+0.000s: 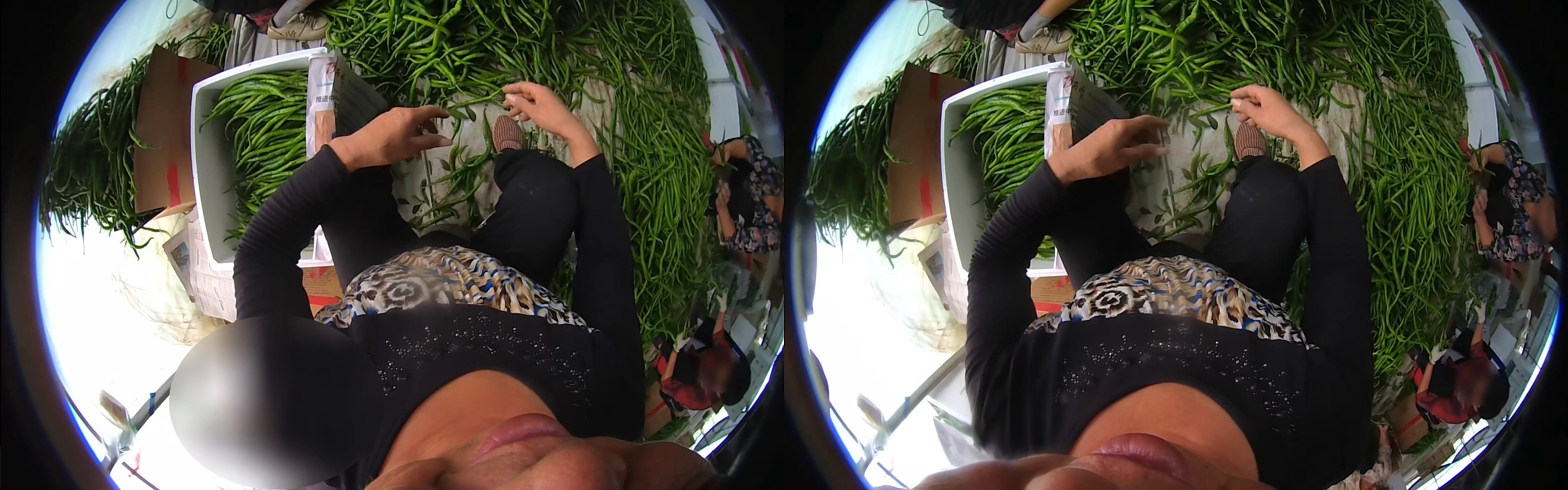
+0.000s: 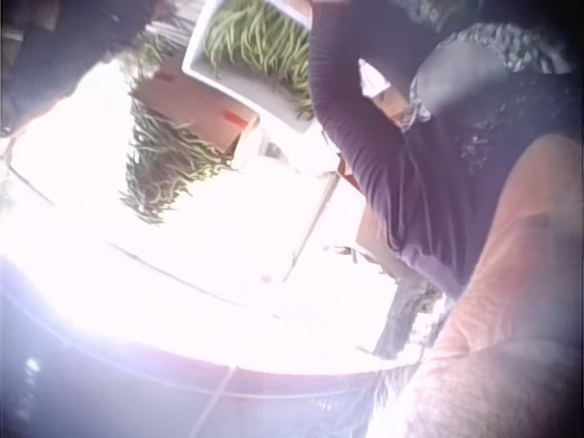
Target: The person sits on the floor and sorts green chilies by hand, picking them from a large pile and placing them into white styrofoam boxes. The person repeatedly gathers handfuls of chilies and transfers them into the boxes.
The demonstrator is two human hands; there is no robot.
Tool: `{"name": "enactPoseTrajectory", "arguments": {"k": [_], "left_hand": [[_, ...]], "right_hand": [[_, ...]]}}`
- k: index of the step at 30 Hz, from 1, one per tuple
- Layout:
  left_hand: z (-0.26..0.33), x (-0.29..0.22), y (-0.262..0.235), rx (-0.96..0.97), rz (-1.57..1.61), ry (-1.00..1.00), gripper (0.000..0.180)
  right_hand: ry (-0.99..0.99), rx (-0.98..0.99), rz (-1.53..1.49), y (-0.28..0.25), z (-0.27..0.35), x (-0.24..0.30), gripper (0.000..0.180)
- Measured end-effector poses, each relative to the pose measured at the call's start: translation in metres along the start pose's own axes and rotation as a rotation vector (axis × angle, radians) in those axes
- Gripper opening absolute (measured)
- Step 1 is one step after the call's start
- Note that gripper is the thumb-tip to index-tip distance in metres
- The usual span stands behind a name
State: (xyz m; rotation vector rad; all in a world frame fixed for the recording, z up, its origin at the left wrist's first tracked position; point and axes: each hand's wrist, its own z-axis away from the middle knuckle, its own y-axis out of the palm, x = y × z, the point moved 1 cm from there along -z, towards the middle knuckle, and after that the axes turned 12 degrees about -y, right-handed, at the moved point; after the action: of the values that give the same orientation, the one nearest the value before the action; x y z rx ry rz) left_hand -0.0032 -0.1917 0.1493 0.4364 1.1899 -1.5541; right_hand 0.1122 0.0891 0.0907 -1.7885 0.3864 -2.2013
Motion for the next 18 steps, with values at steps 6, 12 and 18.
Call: {"name": "enactPoseTrajectory", "arguments": {"k": [6, 12, 18], "left_hand": [[-0.059, 0.080, -0.036, 0.081, 0.082, -0.316, 0.045], [-0.161, 0.182, 0.023, 0.169, 0.011, -0.300, 0.044], [-0.232, 0.219, 0.103, 0.112, -0.592, 0.128, 0.059]], "right_hand": [[-0.010, 0.183, 0.398, 0.035, -0.078, -0.154, 0.036], [-0.275, 0.214, 0.937, 0.078, -0.135, -0.254, 0.037], [-0.231, 0.154, 1.126, 0.092, -0.139, -0.273, 0.031]]}}
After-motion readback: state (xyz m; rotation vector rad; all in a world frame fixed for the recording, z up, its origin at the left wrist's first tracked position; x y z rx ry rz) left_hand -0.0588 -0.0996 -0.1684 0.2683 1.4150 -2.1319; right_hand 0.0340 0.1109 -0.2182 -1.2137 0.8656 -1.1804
